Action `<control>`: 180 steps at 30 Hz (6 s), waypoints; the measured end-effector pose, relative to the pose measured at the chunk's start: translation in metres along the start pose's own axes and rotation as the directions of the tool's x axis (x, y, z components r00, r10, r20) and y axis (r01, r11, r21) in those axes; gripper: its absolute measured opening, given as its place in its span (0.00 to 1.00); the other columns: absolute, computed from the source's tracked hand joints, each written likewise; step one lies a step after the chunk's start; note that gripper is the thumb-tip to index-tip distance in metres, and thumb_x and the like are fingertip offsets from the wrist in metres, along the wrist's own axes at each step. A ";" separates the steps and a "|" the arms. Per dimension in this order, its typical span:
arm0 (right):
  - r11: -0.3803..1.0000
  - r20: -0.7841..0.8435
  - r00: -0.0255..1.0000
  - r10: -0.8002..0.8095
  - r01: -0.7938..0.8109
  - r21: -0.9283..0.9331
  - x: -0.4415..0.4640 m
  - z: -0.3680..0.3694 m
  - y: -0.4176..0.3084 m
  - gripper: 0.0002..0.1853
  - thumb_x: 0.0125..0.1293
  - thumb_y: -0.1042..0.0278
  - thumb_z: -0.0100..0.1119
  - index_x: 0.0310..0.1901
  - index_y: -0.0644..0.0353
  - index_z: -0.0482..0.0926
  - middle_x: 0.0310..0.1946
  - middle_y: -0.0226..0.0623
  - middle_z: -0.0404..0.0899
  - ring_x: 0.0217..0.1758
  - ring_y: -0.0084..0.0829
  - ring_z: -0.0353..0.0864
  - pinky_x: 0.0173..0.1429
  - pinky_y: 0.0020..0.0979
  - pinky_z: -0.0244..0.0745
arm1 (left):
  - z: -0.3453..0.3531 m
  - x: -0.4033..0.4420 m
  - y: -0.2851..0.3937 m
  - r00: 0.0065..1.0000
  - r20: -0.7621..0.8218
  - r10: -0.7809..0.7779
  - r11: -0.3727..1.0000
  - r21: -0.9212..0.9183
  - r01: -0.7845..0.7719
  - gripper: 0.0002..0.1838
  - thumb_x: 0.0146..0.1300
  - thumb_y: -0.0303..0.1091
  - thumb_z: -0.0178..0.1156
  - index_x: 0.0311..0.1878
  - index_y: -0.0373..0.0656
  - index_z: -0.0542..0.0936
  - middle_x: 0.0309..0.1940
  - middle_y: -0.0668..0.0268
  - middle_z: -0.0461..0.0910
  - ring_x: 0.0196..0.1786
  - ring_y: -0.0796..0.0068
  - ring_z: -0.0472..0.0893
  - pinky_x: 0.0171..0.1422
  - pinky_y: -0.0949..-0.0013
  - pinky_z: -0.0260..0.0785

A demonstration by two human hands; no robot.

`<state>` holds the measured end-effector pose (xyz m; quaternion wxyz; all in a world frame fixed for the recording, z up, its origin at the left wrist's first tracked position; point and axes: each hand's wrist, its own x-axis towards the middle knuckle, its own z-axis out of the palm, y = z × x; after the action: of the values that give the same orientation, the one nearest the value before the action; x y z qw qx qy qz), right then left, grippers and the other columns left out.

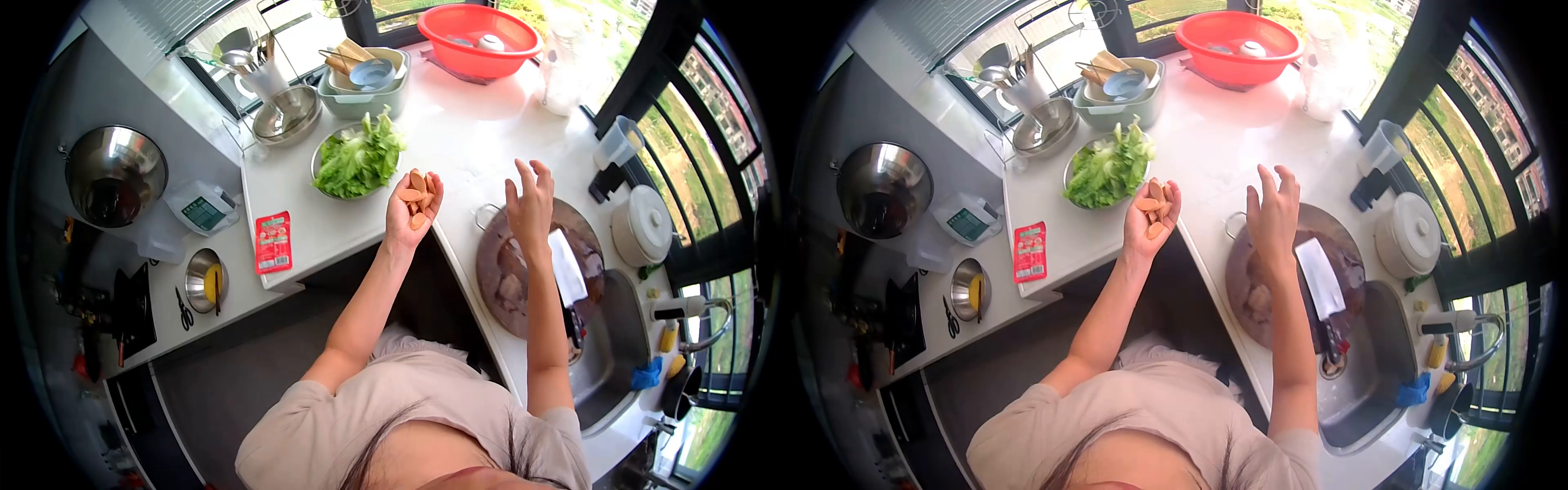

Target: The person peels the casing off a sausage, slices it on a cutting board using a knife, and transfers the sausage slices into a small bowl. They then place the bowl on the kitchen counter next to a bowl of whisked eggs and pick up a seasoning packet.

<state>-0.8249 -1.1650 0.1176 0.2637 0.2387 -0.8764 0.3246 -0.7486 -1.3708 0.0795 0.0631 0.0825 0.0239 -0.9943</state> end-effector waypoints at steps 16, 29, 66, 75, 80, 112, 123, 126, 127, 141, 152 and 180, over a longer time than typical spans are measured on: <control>0.986 0.040 0.993 -0.112 0.106 0.132 0.230 0.212 -0.033 0.20 0.59 0.69 0.65 0.53 0.61 0.79 0.53 0.52 0.73 0.58 0.52 0.73 0.61 0.45 0.70 | 0.078 0.188 0.186 0.996 0.076 -0.040 0.998 0.061 0.035 0.10 0.73 0.31 0.49 0.38 0.36 0.76 0.38 0.58 0.80 0.48 0.63 0.81 0.61 0.58 0.79; 0.900 0.548 0.716 0.432 -0.310 -0.306 0.491 0.446 0.202 0.47 0.46 0.38 0.73 0.59 0.69 0.71 0.56 0.61 0.76 0.60 0.52 0.77 0.61 0.38 0.74 | 0.118 0.301 0.232 0.994 -0.042 -0.097 0.984 0.148 0.102 0.12 0.75 0.38 0.50 0.45 0.39 0.78 0.48 0.58 0.78 0.56 0.64 0.79 0.61 0.58 0.79; -0.445 0.756 0.053 -0.653 -0.833 -0.327 0.047 0.262 -0.284 0.32 0.70 0.33 0.35 0.64 0.47 0.70 0.58 0.33 0.76 0.54 0.37 0.79 0.46 0.42 0.79 | 0.090 -0.044 0.277 0.654 0.042 0.755 0.370 0.797 -0.478 0.11 0.73 0.34 0.51 0.47 0.38 0.78 0.44 0.61 0.80 0.48 0.69 0.81 0.54 0.66 0.76; -0.098 0.418 -0.178 -0.891 -0.823 -0.559 -0.135 0.246 -0.446 0.35 0.68 0.29 0.38 0.65 0.46 0.70 0.63 0.31 0.73 0.62 0.35 0.74 0.60 0.44 0.73 | 0.036 -0.296 0.306 0.414 0.173 0.894 0.002 0.921 -0.390 0.24 0.75 0.39 0.38 0.51 0.30 0.79 0.47 0.56 0.81 0.51 0.71 0.79 0.62 0.67 0.69; 0.042 0.346 -0.363 -0.865 -0.741 -0.671 -0.211 0.222 -0.518 0.34 0.68 0.30 0.39 0.65 0.44 0.70 0.63 0.30 0.73 0.63 0.35 0.74 0.61 0.44 0.72 | 0.026 -0.399 0.313 0.182 0.178 0.967 -0.115 0.944 -0.310 0.21 0.73 0.36 0.38 0.52 0.31 0.78 0.49 0.55 0.81 0.55 0.67 0.78 0.65 0.66 0.67; 0.478 0.874 -0.268 -0.405 -0.877 -0.047 -0.272 0.456 -0.806 0.35 0.72 0.31 0.36 0.62 0.54 0.73 0.53 0.37 0.80 0.50 0.36 0.82 0.45 0.36 0.77 | -0.087 -0.565 0.667 0.047 -0.079 0.996 0.060 0.947 0.317 0.12 0.64 0.29 0.55 0.47 0.37 0.81 0.22 0.65 0.82 0.23 0.77 0.82 0.28 0.73 0.70; 0.863 0.621 0.783 0.040 -0.341 0.374 -0.232 0.461 -0.707 0.16 0.69 0.68 0.56 0.55 0.65 0.78 0.52 0.49 0.81 0.52 0.39 0.83 0.57 0.34 0.75 | -0.223 -0.568 0.888 -0.057 -0.090 0.994 0.105 0.927 0.361 0.12 0.67 0.33 0.58 0.45 0.33 0.75 0.24 0.57 0.83 0.24 0.69 0.85 0.33 0.65 0.75; 0.991 0.441 0.889 -0.127 0.130 0.023 -0.236 0.443 -0.645 0.22 0.68 0.62 0.57 0.60 0.64 0.74 0.50 0.50 0.81 0.52 0.47 0.82 0.57 0.41 0.75 | -0.239 -0.560 0.913 -0.025 -0.232 0.972 0.228 0.923 0.310 0.14 0.67 0.33 0.59 0.47 0.33 0.71 0.26 0.57 0.83 0.24 0.69 0.84 0.29 0.67 0.75; 0.983 0.421 0.897 -0.135 0.174 -0.055 -0.244 0.438 -0.623 0.23 0.68 0.61 0.57 0.61 0.64 0.73 0.50 0.51 0.81 0.51 0.49 0.82 0.57 0.43 0.75 | -0.242 -0.555 0.919 -0.013 -0.267 0.964 0.258 0.917 0.303 0.14 0.67 0.33 0.59 0.47 0.32 0.71 0.27 0.57 0.83 0.24 0.69 0.84 0.28 0.68 0.75; 0.663 0.948 0.070 0.311 -0.730 -0.164 -0.262 0.415 -0.567 0.10 0.64 0.67 0.54 0.40 0.65 0.76 0.26 0.32 0.78 0.25 0.23 0.77 0.32 0.26 0.77 | -0.286 -0.547 0.843 0.286 0.218 0.933 -0.346 0.763 0.546 0.34 0.61 0.48 0.64 0.61 0.32 0.69 0.52 0.45 0.75 0.57 0.45 0.72 0.65 0.48 0.60; 0.715 0.932 0.246 0.268 -0.699 -0.021 -0.267 0.409 -0.565 0.07 0.60 0.71 0.54 0.29 0.66 0.76 0.18 0.33 0.75 0.18 0.23 0.72 0.24 0.26 0.68 | -0.286 -0.498 0.723 0.556 0.059 0.829 -0.431 0.701 0.568 0.45 0.48 0.38 0.74 0.66 0.30 0.63 0.55 0.45 0.69 0.58 0.44 0.68 0.64 0.50 0.62; 0.669 0.964 0.253 0.081 -0.730 0.135 -0.289 0.455 -0.712 0.10 0.61 0.71 0.54 0.29 0.70 0.78 0.18 0.35 0.76 0.18 0.25 0.74 0.23 0.27 0.69 | -0.292 -0.547 0.871 0.379 -0.182 0.907 0.138 0.980 0.140 0.24 0.69 0.32 0.56 0.67 0.38 0.70 0.63 0.58 0.74 0.64 0.67 0.74 0.67 0.66 0.66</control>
<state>-0.3292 -1.8902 -0.0410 -0.4451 0.1880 -0.7557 0.4420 -0.0531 -2.1508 -0.1488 0.2970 0.5473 -0.5535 -0.5530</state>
